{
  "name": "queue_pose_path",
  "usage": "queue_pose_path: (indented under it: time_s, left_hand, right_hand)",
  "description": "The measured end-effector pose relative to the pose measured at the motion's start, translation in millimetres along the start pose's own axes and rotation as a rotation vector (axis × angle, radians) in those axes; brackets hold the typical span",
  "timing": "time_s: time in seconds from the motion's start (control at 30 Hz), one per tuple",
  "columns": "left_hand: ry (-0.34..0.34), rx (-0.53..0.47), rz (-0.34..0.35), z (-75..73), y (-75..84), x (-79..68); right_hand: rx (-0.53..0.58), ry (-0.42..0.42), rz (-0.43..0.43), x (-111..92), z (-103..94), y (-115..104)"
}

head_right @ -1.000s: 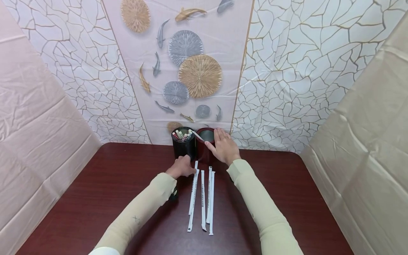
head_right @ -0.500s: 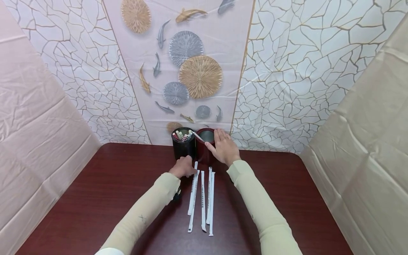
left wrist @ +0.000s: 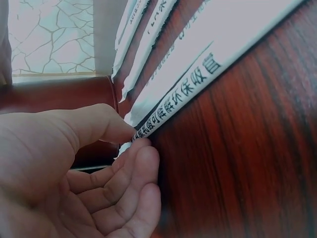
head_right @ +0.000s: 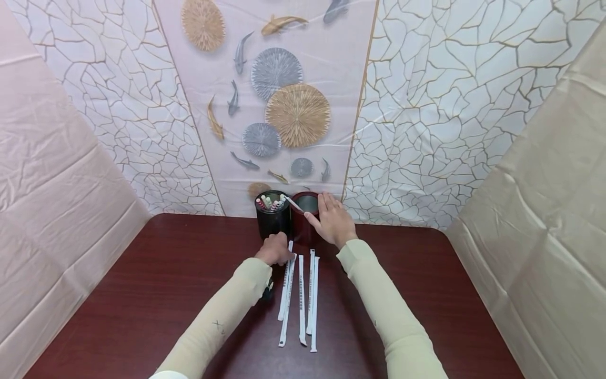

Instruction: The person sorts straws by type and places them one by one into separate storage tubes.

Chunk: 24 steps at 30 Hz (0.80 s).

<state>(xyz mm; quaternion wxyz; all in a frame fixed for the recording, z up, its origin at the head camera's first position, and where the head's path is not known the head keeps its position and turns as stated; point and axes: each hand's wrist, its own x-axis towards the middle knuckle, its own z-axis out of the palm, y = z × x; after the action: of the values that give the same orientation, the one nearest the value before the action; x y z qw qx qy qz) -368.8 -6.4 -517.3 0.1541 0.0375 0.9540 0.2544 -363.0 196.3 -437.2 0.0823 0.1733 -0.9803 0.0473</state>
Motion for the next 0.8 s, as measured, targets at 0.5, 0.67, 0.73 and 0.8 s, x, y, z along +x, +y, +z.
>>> queue_pose_path:
  time_s: [0.5, 0.67, 0.73, 0.8]
  left_hand:
    - [0.028, -0.048, 0.017, -25.2, 12.5, -40.6]
    - [0.029, -0.001, 0.044, -28.7, 11.9, -38.2]
    - [0.030, 0.014, 0.046, -31.6, 13.8, -40.7]
    - [0.039, 0.025, 0.053, -34.1, 15.7, -44.1]
  right_hand:
    - [0.004, -0.008, -0.004, 1, -0.5, 0]
    - [0.006, -0.014, 0.002, 1, 0.1, 1]
    - [0.011, -0.021, 0.005, 1, 0.8, 1]
    - [0.016, -0.024, 0.005, 2, 1.6, 2]
